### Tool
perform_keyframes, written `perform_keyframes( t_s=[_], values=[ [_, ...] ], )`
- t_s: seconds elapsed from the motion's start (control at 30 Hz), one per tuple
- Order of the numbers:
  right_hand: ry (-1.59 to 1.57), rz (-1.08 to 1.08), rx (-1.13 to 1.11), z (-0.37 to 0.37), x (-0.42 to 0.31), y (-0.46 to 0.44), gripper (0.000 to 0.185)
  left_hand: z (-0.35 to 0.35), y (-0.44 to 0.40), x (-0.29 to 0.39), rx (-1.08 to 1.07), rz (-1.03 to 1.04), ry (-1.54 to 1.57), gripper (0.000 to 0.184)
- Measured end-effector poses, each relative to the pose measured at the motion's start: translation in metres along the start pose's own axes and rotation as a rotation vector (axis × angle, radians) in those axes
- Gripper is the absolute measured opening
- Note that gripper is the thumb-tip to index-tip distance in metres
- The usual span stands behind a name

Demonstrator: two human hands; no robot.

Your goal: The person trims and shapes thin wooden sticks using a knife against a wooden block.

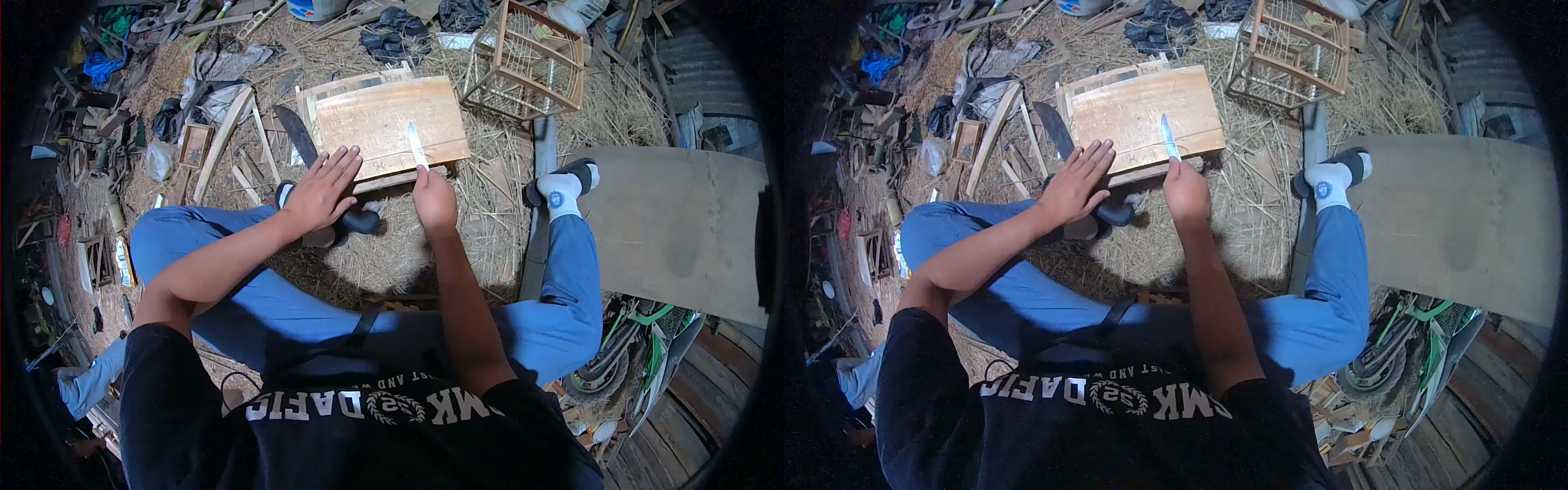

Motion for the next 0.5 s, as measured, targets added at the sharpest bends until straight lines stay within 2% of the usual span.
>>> perform_keyframes(
  t_s=[0.17, 0.33, 0.5],
  values=[
    [-0.002, 0.023, -0.005, -0.002, 0.000, 0.001, 0.052, 0.006, -0.001, 0.002, -0.014, 0.018, -0.046, 0.082],
    [-0.030, 0.008, 0.080, -0.017, 0.000, -0.005, 0.052, 0.005, -0.006, 0.002, -0.031, -0.015, -0.002, 0.078],
    [-0.037, 0.022, 0.099, 0.011, -0.013, 0.008, 0.053, 0.005, -0.005, 0.004, -0.014, -0.012, 0.019, 0.080]
  ],
)
Point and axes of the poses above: each hand's wrist, its own y-axis away from the middle knuckle, its own z-axis out of the palm, x = y × z, the point moved 1 cm from there along -y, towards the middle knuckle, and after that the axes turned 2 degrees about x, right-handed, at the moved point
